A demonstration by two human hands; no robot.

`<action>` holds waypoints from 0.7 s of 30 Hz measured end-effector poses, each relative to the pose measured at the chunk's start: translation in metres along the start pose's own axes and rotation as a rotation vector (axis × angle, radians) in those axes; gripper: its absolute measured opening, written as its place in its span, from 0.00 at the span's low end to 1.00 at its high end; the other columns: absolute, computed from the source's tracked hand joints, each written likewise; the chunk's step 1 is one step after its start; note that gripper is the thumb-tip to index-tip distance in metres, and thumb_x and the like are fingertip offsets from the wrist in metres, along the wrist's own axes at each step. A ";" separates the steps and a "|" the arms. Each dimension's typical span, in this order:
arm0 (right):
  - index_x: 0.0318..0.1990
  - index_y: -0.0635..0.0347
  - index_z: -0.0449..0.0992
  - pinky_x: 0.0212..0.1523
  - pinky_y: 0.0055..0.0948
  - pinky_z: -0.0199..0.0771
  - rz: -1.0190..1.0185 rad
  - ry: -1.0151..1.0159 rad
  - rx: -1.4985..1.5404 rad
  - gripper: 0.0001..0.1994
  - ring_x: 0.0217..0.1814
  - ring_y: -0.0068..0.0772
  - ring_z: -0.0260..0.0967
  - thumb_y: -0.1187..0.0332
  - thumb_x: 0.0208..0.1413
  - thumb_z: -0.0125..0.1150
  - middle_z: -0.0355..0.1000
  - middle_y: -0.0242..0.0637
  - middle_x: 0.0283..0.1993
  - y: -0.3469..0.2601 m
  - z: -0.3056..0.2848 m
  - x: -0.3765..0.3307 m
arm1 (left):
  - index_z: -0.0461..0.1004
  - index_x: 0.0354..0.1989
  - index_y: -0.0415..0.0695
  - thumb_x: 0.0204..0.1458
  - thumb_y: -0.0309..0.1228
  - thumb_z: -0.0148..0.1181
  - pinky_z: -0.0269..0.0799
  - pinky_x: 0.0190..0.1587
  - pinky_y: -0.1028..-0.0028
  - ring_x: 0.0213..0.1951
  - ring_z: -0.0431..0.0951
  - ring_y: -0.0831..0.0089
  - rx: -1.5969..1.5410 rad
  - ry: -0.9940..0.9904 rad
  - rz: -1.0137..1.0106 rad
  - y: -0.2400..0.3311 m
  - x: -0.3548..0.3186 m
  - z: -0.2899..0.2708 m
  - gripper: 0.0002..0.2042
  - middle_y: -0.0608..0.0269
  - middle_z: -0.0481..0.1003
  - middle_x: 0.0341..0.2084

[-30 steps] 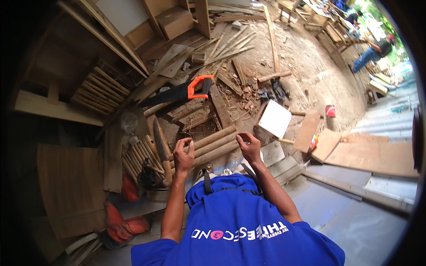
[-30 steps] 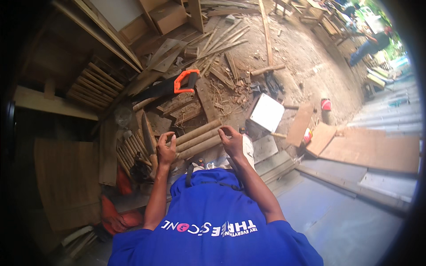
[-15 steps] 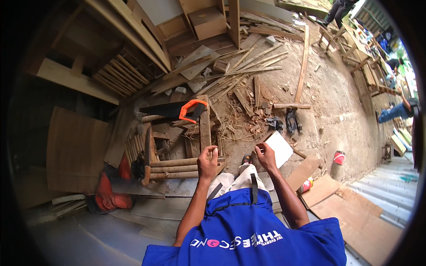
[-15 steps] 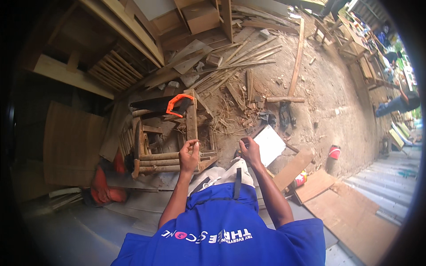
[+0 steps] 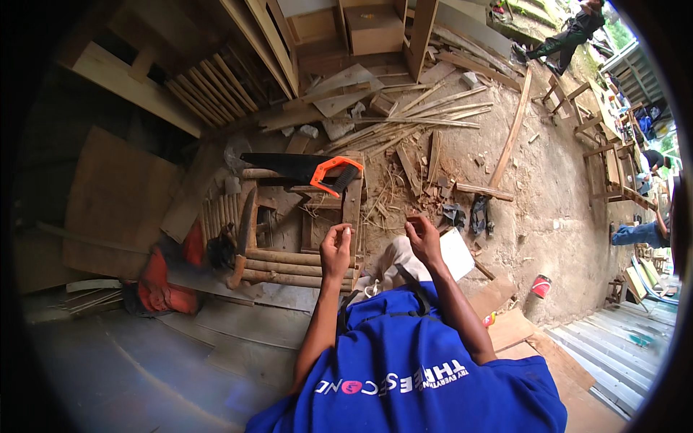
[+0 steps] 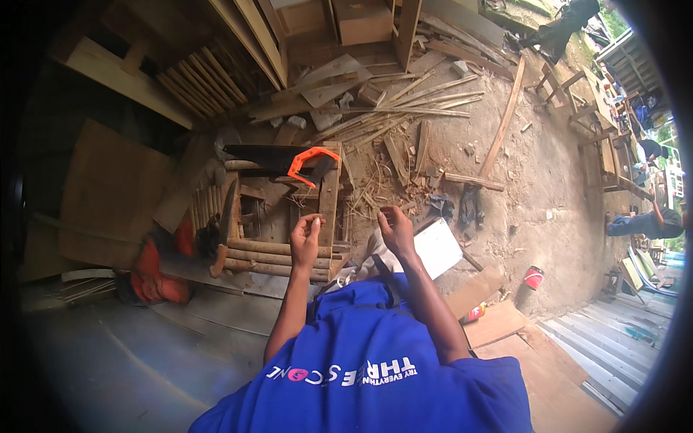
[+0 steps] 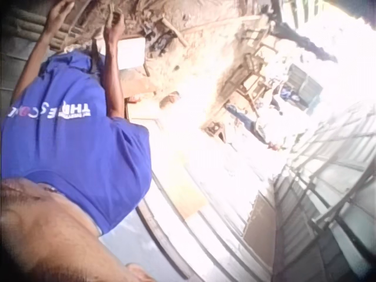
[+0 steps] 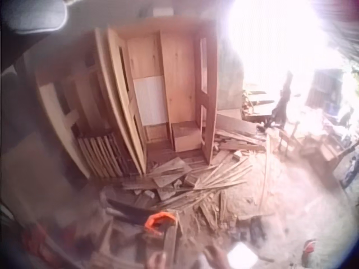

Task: The person assembles a bamboo frame by aligning cylindrical bamboo pieces and securing them with a hammer and nails. They then use a hand saw to cut a wooden plank and integrate it into the structure.

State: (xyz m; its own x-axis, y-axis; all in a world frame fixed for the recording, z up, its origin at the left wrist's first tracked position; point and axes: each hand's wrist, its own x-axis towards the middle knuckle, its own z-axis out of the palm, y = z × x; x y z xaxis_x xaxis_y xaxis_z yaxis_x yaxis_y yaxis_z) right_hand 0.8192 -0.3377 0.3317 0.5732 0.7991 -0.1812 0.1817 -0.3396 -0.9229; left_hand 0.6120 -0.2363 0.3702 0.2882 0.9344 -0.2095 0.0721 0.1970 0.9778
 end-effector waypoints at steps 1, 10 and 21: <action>0.44 0.67 0.74 0.41 0.30 0.75 0.032 -0.016 -0.012 0.12 0.39 0.35 0.77 0.66 0.59 0.58 0.78 0.45 0.37 0.002 -0.003 0.009 | 0.75 0.42 0.40 0.61 0.30 0.53 0.68 0.40 0.81 0.35 0.73 0.84 -0.043 -0.008 0.026 -0.001 0.003 0.002 0.08 0.69 0.76 0.32; 0.45 0.68 0.72 0.38 0.23 0.73 0.086 -0.137 -0.150 0.10 0.35 0.22 0.74 0.70 0.61 0.57 0.77 0.39 0.36 0.048 -0.038 0.151 | 0.75 0.41 0.40 0.58 0.31 0.56 0.71 0.37 0.78 0.34 0.76 0.81 0.042 -0.169 -0.174 -0.034 0.063 0.112 0.08 0.65 0.78 0.30; 0.40 0.65 0.72 0.34 0.40 0.73 0.191 -0.361 -0.339 0.10 0.35 0.51 0.74 0.67 0.56 0.59 0.75 0.52 0.34 0.223 -0.023 0.473 | 0.72 0.43 0.43 0.63 0.34 0.51 0.67 0.32 0.82 0.31 0.72 0.85 -0.327 0.176 -0.546 -0.273 0.385 0.280 0.08 0.71 0.74 0.29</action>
State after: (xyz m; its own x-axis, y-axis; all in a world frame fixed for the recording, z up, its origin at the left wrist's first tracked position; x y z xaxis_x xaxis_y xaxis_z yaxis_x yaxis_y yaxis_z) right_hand 1.1490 -0.0469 0.0481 0.3206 0.8070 -0.4958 0.3836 -0.5893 -0.7110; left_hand 0.9709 -0.0132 0.0197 0.1301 0.7036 -0.6986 -0.1378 0.7105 0.6900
